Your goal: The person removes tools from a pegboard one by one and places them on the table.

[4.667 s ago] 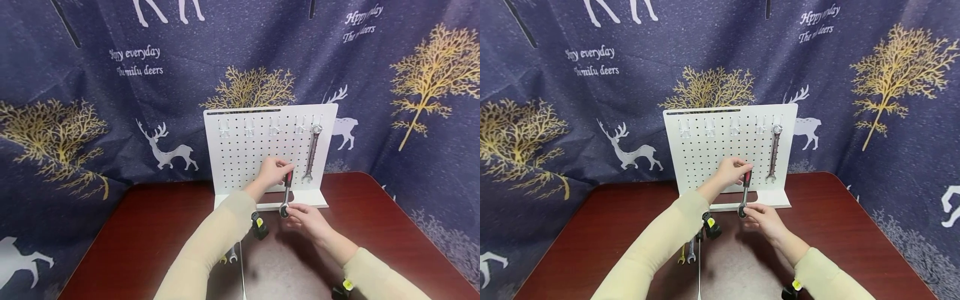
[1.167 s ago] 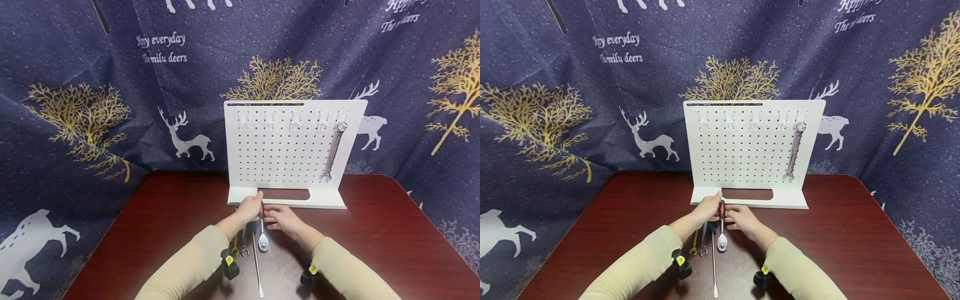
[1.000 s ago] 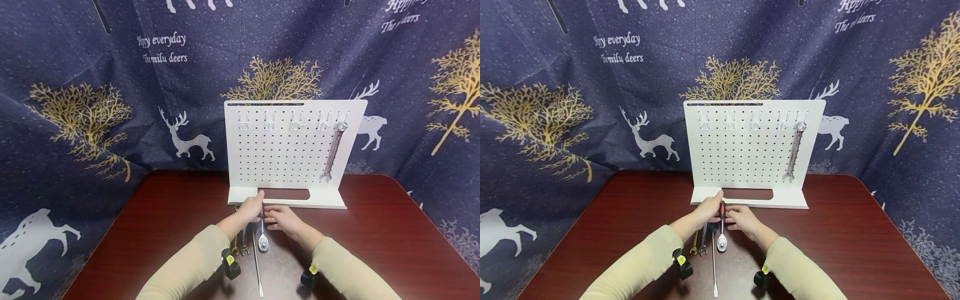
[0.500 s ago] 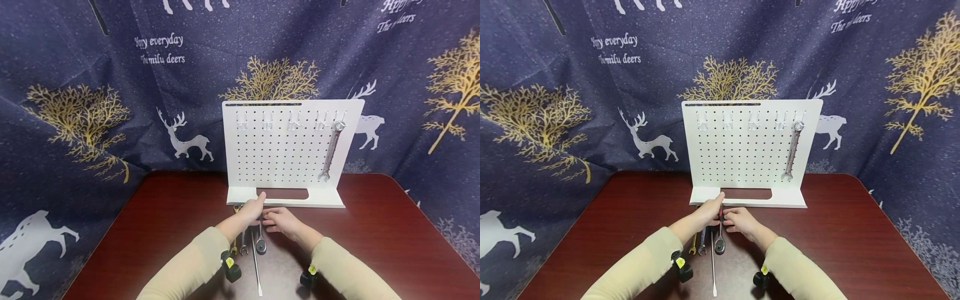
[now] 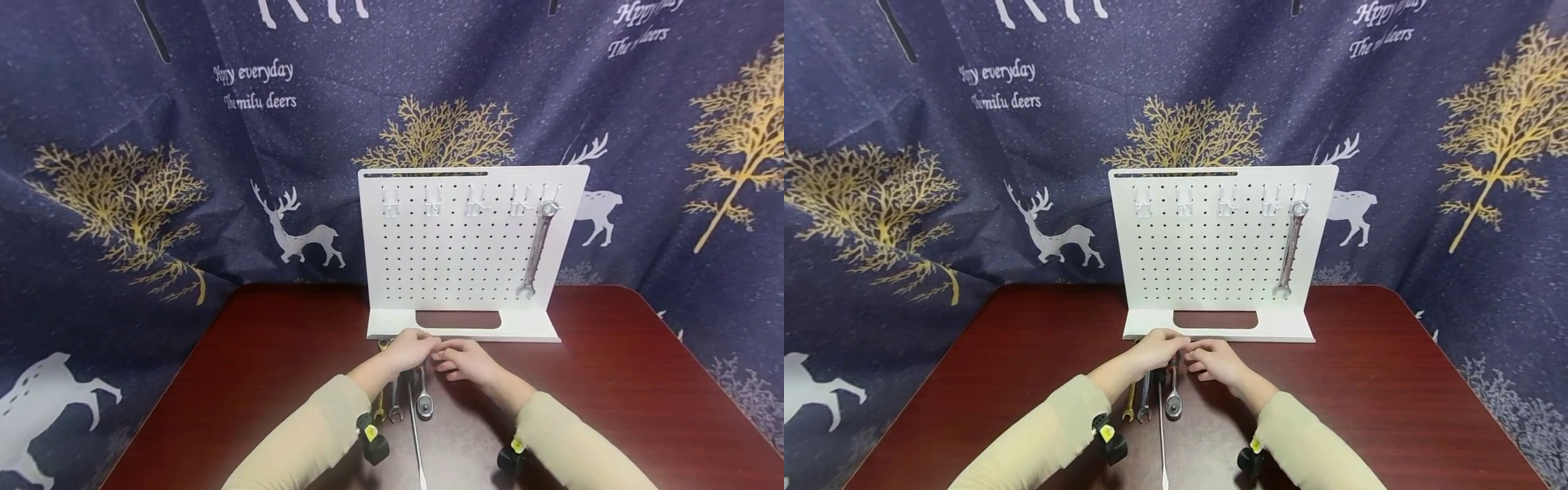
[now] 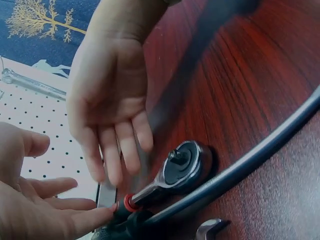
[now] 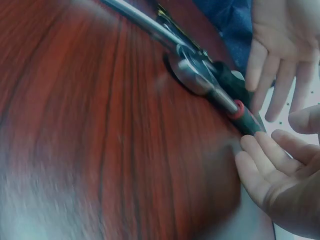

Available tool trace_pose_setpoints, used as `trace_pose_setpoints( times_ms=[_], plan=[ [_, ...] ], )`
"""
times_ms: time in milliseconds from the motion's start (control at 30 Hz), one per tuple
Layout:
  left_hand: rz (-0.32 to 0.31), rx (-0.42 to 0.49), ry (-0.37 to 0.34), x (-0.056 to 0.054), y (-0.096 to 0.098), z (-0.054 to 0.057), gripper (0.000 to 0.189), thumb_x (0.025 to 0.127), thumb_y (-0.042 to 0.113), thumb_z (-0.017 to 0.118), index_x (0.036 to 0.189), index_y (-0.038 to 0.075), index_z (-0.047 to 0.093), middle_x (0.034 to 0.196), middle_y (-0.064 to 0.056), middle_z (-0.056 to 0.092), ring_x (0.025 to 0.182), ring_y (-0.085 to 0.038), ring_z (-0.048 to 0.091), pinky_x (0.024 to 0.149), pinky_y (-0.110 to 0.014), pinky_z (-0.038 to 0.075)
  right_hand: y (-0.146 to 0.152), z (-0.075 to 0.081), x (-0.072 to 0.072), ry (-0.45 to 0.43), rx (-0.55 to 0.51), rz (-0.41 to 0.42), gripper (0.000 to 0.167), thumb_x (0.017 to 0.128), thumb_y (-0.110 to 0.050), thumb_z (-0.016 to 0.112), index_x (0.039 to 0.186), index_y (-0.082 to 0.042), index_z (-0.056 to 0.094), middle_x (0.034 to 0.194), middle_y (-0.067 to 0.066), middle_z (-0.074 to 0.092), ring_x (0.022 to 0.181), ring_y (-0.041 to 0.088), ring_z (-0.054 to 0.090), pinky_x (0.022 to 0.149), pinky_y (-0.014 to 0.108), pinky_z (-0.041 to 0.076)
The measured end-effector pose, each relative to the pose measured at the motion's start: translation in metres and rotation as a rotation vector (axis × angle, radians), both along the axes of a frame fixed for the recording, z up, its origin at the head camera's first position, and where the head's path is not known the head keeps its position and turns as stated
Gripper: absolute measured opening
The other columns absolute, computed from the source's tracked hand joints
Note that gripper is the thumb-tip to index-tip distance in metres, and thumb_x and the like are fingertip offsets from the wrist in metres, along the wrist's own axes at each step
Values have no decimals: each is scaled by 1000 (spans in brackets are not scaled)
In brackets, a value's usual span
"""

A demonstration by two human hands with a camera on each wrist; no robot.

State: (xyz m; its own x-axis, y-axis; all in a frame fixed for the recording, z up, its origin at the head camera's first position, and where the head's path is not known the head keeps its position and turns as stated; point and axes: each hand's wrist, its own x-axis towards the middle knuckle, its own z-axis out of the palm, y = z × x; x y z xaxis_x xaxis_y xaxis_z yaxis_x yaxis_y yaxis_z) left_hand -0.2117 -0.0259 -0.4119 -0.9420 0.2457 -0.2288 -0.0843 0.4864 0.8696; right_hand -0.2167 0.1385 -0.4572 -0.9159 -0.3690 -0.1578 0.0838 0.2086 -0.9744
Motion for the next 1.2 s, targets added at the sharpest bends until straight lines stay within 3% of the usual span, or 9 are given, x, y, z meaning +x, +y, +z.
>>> trace_pose_setpoints(
  times_ms=[167,400,500,567,667,800,933,1200],
  plan=[
    [-25,0,82,-3,0,-2,44,91,28,54,124,-3,57,117,-21,61,81,-32,63,64,-34,54,16,5,-3,83,42,-24,36,94,-10,48,122,14,52,110,29,65,81,18,68,68,32,59],
    [-8,-79,260,-15,5,-6,33,92,25,54,117,5,63,117,-14,65,106,-26,62,86,-39,53,40,11,-8,230,145,-101,31,95,-7,48,117,13,56,104,29,66,81,21,68,66,33,59],
    [-9,-95,334,-19,9,-3,30,93,24,54,115,7,64,114,-12,67,104,-25,64,83,-36,54,51,14,-10,261,178,-132,31,96,-6,48,117,14,56,105,29,66,83,21,67,67,33,58],
    [-11,-96,363,-21,12,0,30,93,24,54,116,8,64,115,-12,67,92,-27,67,73,-37,57,58,16,-11,267,194,-165,31,96,-7,49,118,12,56,105,28,66,84,20,67,68,32,58],
    [-11,-97,407,-26,18,6,30,94,25,54,117,8,63,117,-11,66,95,-26,66,79,-37,56,68,19,-13,281,211,-212,32,96,-10,50,119,11,56,107,27,66,85,18,66,70,31,58],
    [-1,-76,453,-36,28,12,31,95,25,52,118,8,62,118,-8,66,109,-23,61,93,-36,51,80,22,-16,321,224,-261,32,96,-9,50,120,12,56,111,28,64,88,21,67,71,29,58],
    [23,-59,480,-44,40,16,30,95,25,52,117,9,63,117,-7,66,108,-22,62,91,-33,53,91,22,-19,341,225,-316,33,96,-11,52,120,11,57,112,29,64,89,19,68,71,27,58],
    [38,-45,481,-52,58,25,33,94,29,53,118,9,62,116,-4,67,109,-20,60,91,-33,51,111,26,-21,335,283,-423,37,95,-19,56,121,7,59,113,26,65,90,20,68,73,35,59]
  ],
)
